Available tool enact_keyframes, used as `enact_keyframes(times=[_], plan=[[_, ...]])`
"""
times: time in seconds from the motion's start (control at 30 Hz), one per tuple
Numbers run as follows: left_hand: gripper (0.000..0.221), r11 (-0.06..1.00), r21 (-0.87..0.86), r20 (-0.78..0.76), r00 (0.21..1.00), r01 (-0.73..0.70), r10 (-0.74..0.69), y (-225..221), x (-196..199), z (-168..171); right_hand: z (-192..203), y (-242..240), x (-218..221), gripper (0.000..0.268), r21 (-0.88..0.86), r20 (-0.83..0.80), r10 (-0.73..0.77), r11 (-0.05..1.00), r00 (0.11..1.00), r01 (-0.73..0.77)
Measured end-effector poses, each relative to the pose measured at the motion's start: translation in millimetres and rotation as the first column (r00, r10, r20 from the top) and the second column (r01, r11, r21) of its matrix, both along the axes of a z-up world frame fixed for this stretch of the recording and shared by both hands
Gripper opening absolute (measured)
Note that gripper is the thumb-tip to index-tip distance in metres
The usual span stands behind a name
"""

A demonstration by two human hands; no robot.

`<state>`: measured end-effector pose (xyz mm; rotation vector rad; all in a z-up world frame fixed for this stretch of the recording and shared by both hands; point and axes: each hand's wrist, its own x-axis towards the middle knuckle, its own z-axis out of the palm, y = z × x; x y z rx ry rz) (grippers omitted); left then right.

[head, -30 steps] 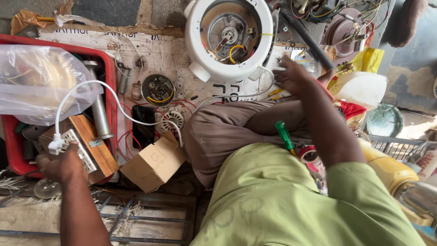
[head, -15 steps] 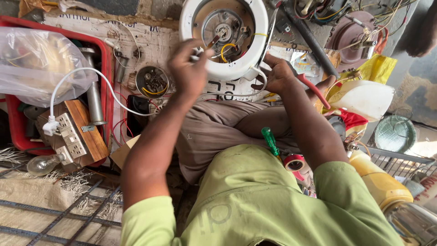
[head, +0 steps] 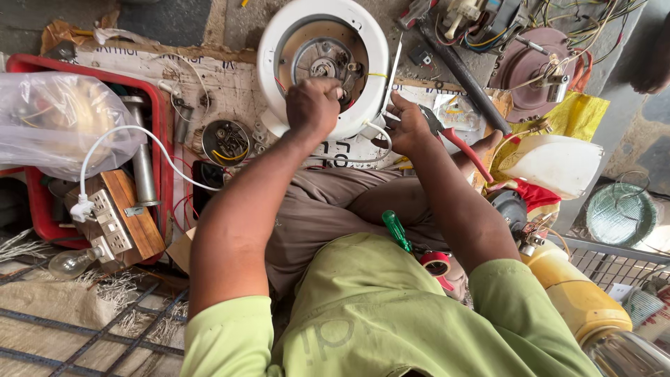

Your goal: The person repairs a white circular ceiling fan motor housing by stripping wires, connecting them, and wrapping the connections with red electrical tape. They then plug in the device to test it, reattach the back cover, and secure it with a screwdriver.

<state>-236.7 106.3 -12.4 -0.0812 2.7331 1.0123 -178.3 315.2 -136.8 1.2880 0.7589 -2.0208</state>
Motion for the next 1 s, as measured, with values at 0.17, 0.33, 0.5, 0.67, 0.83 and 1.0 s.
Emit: enact_keyframes(times=[0.17, 0.33, 0.5, 0.67, 0.83, 1.0], plan=[[0.016, 0.994, 0.038, 0.082, 0.992, -0.099, 0.096, 4, -21, 4, 6, -6, -7, 0.078, -0.025, 0.092, 0.058, 0.998, 0.994, -0.056], [0.013, 0.992, -0.045, 0.187, 0.974, -0.120, 0.126, 4, -34, 0, 5, -7, -13, 0.088, -0.048, 0.154, 0.048, 0.998, 0.987, -0.041], [0.015, 0.990, -0.013, 0.262, 0.955, -0.143, 0.142, 1, -36, -3, 4, -2, -18, 0.071, -0.047, 0.141, -0.081, 0.995, 0.987, 0.089], [0.009, 0.994, -0.088, -0.007, 0.997, -0.072, 0.072, 9, -19, 6, 20, 3, -25, 0.059, -0.025, -0.004, -0.166, 0.986, 0.986, 0.166], [0.026, 0.943, 0.330, -0.173, 0.985, 0.039, 0.021, 51, -31, 10, 30, 12, -30, 0.051, 0.026, -0.128, -0.125, 0.991, 0.984, 0.129], [0.043, 0.864, 0.498, 0.000, 0.996, -0.075, 0.087, 61, -43, 39, 67, 40, -36, 0.057, 0.042, -0.599, -0.275, 0.927, 0.752, 0.372]])
